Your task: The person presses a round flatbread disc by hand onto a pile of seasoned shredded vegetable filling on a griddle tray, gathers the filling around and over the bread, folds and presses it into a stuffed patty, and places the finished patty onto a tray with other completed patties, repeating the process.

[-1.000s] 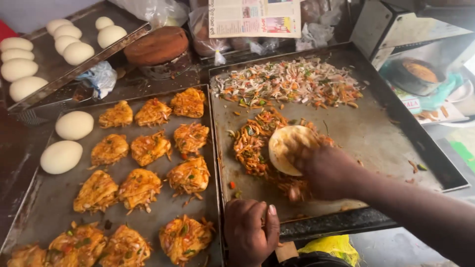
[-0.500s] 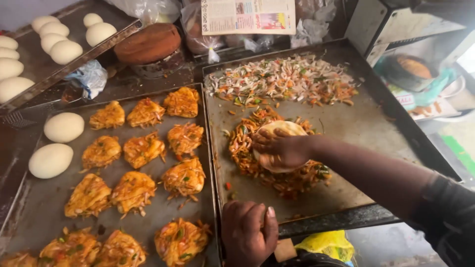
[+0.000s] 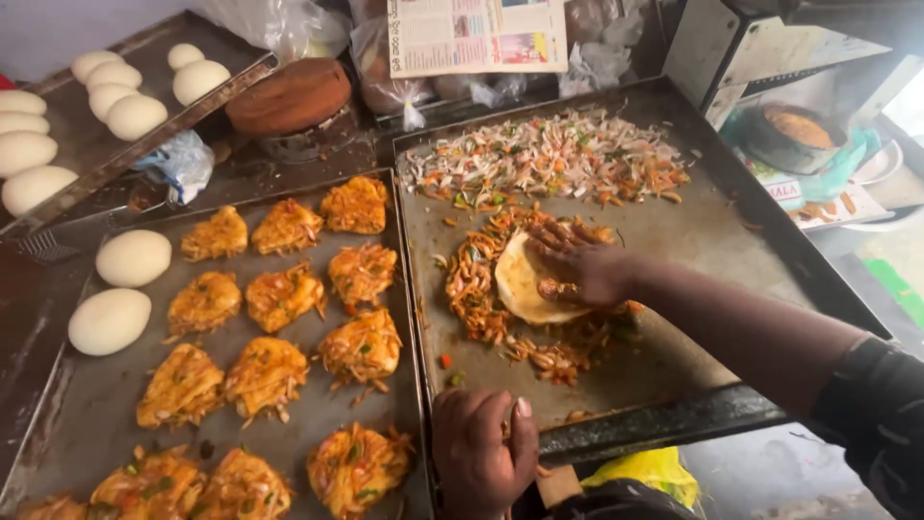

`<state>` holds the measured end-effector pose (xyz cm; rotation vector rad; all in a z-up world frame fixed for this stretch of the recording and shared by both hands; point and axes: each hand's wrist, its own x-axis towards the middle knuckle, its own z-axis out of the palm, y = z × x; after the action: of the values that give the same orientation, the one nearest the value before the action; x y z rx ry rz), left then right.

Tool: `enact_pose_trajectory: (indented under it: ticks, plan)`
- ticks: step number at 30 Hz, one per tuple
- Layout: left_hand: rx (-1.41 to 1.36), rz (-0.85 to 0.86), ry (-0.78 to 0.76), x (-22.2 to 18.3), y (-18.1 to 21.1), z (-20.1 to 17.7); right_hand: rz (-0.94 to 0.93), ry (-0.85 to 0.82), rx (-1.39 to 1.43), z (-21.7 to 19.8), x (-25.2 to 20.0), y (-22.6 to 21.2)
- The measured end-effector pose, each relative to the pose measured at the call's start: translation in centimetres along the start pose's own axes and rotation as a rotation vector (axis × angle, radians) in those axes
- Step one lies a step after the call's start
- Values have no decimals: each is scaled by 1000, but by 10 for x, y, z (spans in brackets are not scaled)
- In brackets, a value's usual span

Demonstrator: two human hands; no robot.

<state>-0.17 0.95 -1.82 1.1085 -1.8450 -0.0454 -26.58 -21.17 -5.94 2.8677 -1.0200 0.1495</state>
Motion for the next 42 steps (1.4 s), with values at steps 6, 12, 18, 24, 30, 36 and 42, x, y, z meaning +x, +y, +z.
enact_pose_trajectory:
  ticks: [6,12,18,24,30,36,42]
  plan:
    - [12,121,128,15,2,-5,290,-376,85,-99,-18,-67]
    - [-28,114,87,13,7,0,-189,-136,166,-110,-38,-81]
    - [-3,95,78,16,4,1,40,-176,255,-88,-12,-65]
    - [-14,88,72,9,8,-2,236,-613,251,-153,30,-103]
    - [21,2,31,3,2,1,-238,-108,439,-8,50,-40]
    - [-60,72,65,14,7,-1,134,-451,545,-51,50,-7]
    - [-43,58,36,7,6,0,-226,67,93,-20,8,-2]
